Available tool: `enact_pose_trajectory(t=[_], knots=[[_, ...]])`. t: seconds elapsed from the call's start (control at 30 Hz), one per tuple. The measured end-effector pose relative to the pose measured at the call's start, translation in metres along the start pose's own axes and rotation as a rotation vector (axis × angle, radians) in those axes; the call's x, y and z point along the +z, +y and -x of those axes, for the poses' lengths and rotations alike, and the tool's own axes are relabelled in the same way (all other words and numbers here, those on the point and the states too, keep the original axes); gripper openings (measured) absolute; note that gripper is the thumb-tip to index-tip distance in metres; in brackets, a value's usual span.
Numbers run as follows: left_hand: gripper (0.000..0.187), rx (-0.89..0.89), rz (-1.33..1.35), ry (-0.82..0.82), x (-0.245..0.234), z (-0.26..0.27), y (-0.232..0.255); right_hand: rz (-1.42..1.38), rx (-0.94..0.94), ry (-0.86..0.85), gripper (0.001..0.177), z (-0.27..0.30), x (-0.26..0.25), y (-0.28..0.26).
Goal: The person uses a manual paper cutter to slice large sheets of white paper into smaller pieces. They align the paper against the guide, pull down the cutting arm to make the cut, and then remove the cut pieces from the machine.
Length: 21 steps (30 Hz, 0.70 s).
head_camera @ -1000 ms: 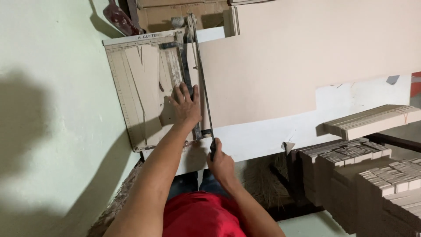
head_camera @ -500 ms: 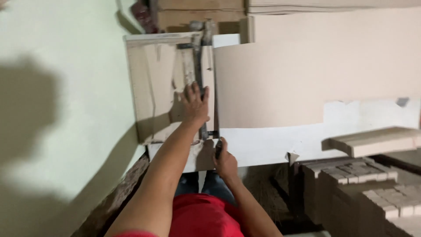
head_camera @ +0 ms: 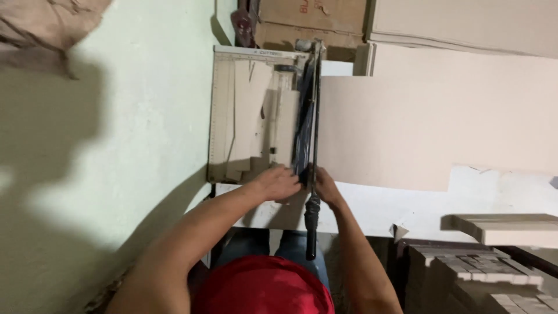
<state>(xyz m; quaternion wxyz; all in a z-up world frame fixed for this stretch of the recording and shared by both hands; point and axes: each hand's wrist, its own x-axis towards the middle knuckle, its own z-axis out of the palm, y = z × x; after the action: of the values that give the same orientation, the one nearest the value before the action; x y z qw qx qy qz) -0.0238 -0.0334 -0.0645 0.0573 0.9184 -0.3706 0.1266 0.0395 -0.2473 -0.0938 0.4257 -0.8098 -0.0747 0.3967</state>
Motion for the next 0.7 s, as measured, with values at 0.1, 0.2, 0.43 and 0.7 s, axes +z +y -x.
enact_pose_trajectory(t=[0.1, 0.2, 0.43, 0.7], knots=[[0.028, -0.074, -0.079, -0.184, -0.038, 0.02, -0.046, 0.074, 0.067, 0.011, 0.048, -0.015, 0.018, 0.023], [0.017, -0.139, -0.005, -0.427, -0.024, 0.048, -0.09, 0.13, 0.067, 0.08, 0.047, -0.032, 0.04, 0.053], [0.037, -0.59, 0.019, -0.754, -0.018, 0.056, -0.11, -0.714, 0.414, 0.312, 0.043, 0.036, 0.014, 0.03], [0.107, -1.533, 0.398, -0.625, -0.038, -0.003, -0.113, -1.234, 0.451, 0.652, 0.045, 0.044, -0.057, 0.083]])
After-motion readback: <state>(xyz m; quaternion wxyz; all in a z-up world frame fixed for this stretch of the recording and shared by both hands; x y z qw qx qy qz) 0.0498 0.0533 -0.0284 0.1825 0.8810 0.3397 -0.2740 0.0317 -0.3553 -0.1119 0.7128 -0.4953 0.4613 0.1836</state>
